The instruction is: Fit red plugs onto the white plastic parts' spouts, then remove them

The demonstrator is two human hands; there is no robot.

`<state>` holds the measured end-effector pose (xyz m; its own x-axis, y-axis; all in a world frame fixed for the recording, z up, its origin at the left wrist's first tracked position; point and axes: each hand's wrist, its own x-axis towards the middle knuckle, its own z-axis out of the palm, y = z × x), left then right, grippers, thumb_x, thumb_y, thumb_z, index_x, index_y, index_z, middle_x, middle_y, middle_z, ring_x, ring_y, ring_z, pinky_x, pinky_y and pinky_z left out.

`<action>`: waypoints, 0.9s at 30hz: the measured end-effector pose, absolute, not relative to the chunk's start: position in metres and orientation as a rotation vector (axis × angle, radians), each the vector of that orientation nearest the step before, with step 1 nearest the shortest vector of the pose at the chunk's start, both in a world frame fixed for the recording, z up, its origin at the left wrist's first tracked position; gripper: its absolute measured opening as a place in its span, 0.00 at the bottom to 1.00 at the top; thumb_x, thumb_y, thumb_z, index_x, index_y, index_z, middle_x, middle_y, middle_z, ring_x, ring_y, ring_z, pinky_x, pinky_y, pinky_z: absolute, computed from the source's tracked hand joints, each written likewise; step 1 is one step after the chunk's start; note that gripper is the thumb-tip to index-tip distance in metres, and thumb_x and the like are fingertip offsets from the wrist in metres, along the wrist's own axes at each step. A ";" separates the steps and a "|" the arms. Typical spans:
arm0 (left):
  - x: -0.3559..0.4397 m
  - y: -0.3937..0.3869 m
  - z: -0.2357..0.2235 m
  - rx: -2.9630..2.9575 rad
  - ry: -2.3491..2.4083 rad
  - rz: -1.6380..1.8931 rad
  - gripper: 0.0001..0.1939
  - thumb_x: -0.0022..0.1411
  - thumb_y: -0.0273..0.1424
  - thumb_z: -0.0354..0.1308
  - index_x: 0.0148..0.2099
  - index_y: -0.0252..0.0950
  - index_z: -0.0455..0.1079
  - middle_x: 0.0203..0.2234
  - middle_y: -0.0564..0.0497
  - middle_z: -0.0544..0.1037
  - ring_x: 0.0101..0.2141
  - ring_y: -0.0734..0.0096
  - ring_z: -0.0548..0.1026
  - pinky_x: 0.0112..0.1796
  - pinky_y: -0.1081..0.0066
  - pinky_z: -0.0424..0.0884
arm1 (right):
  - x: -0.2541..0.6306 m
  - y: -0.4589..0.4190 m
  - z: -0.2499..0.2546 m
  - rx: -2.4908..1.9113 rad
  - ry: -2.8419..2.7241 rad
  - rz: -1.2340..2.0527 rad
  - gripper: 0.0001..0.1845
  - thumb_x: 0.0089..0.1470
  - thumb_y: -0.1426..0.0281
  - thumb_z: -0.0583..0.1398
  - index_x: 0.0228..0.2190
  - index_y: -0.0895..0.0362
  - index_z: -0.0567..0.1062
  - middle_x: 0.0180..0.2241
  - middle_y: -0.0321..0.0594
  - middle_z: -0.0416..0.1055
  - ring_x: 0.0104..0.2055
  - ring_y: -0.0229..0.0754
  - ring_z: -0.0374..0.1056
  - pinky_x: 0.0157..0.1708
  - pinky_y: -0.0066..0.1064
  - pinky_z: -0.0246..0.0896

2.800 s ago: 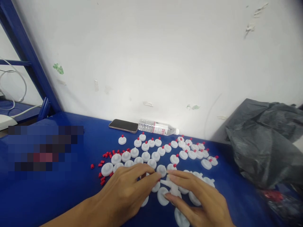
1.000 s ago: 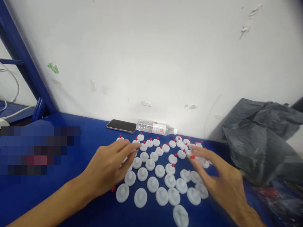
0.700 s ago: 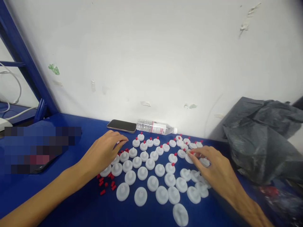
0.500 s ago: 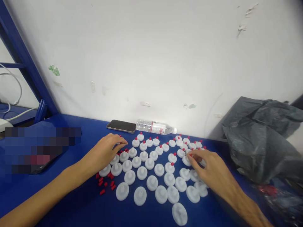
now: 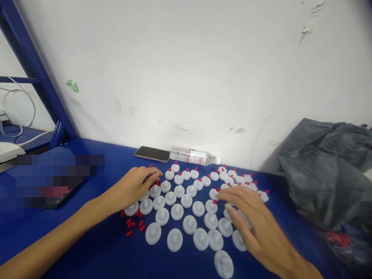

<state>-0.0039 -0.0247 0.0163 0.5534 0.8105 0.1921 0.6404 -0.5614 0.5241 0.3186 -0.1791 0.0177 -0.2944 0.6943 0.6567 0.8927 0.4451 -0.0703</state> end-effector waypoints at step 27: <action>-0.014 -0.016 0.007 2.335 1.135 0.524 0.17 0.63 0.29 0.55 0.51 0.43 0.80 0.35 0.52 0.87 0.39 0.57 0.84 0.38 0.65 0.74 | 0.301 -0.180 0.007 -1.300 -2.461 -0.315 0.25 0.67 0.65 0.56 0.63 0.46 0.73 0.59 0.34 0.79 0.61 0.56 0.76 0.59 0.63 0.74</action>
<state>-0.0145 -0.0164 0.0067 0.5807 0.8044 0.1253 0.6172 -0.5354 0.5766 0.3014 -0.1805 0.0074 -0.5242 0.7544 0.3951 0.8296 0.5572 0.0368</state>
